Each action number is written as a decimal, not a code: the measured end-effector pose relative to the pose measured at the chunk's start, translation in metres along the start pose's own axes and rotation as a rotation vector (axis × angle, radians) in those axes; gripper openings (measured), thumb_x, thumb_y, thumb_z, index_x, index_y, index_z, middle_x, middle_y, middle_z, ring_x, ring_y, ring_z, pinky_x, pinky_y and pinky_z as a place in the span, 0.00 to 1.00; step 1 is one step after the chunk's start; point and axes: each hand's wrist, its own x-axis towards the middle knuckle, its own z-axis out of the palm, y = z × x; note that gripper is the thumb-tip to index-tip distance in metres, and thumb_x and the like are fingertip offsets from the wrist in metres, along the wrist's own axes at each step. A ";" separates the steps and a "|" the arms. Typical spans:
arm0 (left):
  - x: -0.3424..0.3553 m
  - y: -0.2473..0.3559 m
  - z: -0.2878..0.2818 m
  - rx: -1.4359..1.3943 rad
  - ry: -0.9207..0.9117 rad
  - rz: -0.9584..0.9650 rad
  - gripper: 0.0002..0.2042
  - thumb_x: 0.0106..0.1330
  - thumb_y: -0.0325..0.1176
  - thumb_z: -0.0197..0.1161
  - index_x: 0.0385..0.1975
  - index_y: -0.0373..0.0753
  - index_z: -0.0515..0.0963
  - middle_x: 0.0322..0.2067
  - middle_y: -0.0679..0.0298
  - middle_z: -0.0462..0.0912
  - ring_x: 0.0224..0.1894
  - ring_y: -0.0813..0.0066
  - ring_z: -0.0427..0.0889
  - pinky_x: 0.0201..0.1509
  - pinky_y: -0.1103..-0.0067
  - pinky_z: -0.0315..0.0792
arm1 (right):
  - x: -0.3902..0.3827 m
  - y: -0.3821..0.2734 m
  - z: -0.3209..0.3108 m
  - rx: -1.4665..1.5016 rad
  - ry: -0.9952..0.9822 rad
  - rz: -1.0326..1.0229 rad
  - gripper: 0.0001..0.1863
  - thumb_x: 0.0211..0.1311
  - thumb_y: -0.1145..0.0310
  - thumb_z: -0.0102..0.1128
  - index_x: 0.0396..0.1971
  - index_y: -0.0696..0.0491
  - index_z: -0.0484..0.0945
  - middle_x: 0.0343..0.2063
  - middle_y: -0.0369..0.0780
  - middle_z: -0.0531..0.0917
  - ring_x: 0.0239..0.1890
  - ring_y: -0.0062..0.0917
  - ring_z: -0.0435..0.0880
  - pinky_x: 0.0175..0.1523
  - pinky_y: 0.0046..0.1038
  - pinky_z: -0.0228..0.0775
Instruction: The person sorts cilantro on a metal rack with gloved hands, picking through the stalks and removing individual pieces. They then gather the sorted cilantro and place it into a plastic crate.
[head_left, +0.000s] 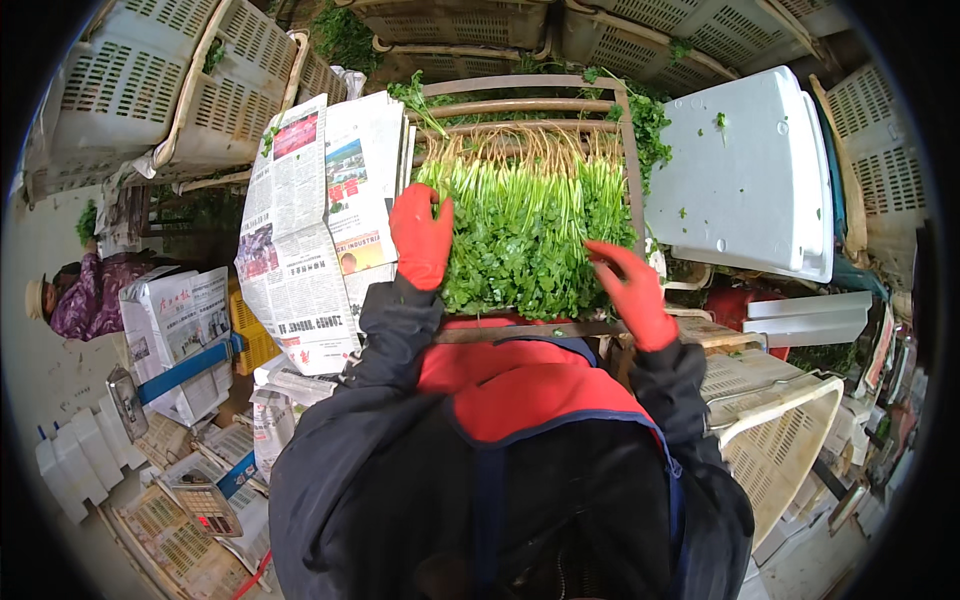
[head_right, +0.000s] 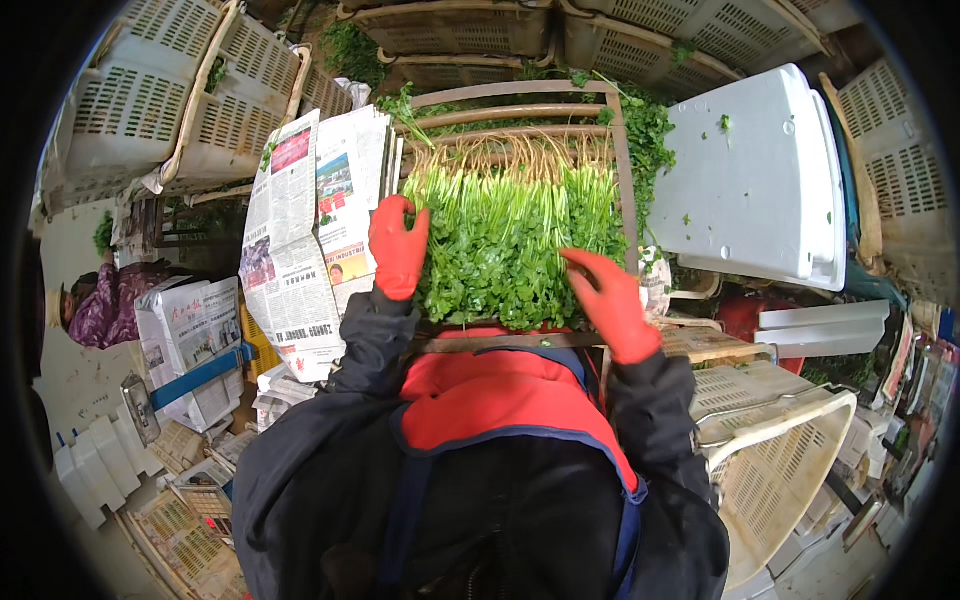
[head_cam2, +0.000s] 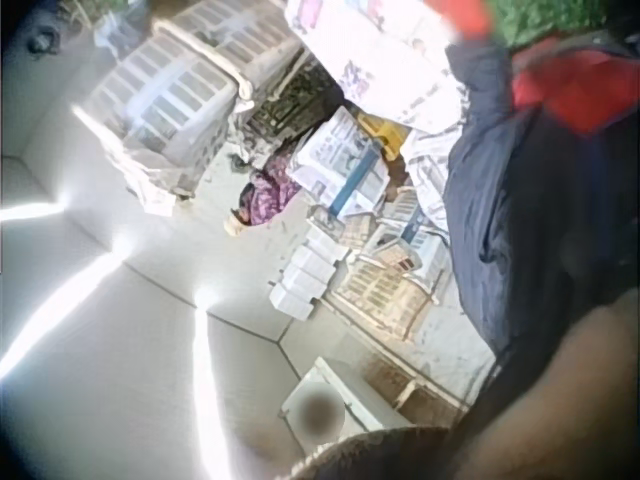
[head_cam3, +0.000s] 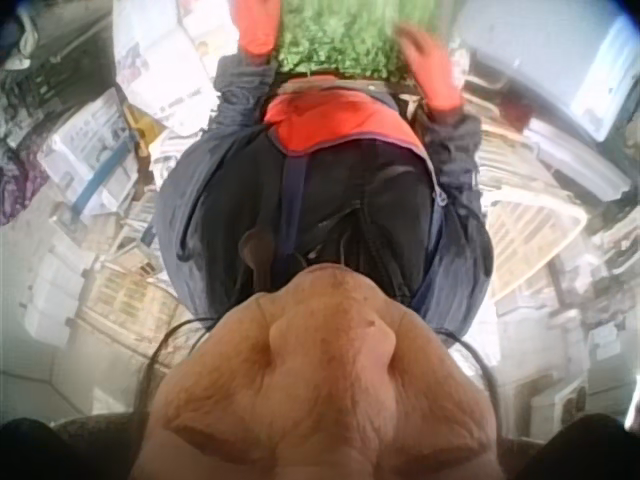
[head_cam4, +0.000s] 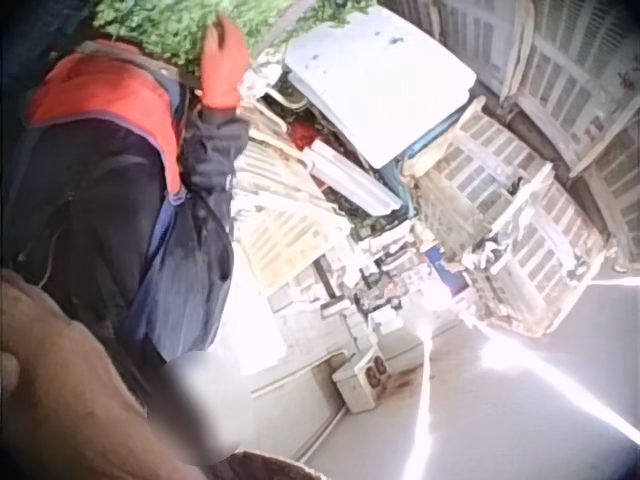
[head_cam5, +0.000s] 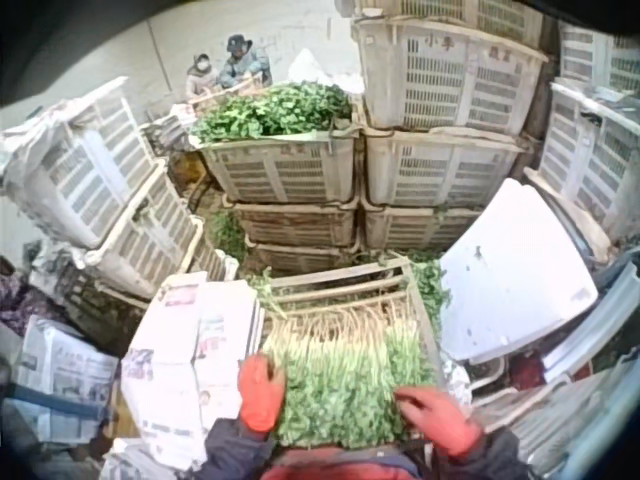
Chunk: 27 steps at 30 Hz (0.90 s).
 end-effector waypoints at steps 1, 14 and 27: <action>-0.002 0.010 -0.003 -0.132 -0.076 -0.130 0.09 0.54 0.29 0.66 0.28 0.35 0.72 0.25 0.60 0.76 0.25 0.63 0.74 0.32 0.71 0.70 | 0.019 -0.006 0.013 0.089 -0.025 -0.017 0.16 0.60 0.70 0.58 0.48 0.53 0.78 0.39 0.43 0.83 0.37 0.28 0.81 0.44 0.25 0.72; -0.018 0.045 -0.004 -0.888 -0.439 -0.618 0.11 0.58 0.24 0.61 0.38 0.34 0.69 0.24 0.67 0.72 0.27 0.82 0.72 0.30 0.82 0.70 | 0.101 -0.010 0.081 0.440 -0.407 0.212 0.11 0.60 0.65 0.57 0.32 0.59 0.81 0.24 0.37 0.83 0.22 0.17 0.79 0.29 0.20 0.71; -0.029 0.021 0.001 -0.654 -0.445 -0.563 0.18 0.58 0.29 0.63 0.46 0.34 0.68 0.28 0.63 0.77 0.24 0.77 0.74 0.31 0.80 0.70 | 0.100 -0.015 0.108 0.393 -0.433 0.276 0.12 0.59 0.64 0.60 0.28 0.59 0.77 0.17 0.37 0.81 0.15 0.17 0.75 0.20 0.21 0.65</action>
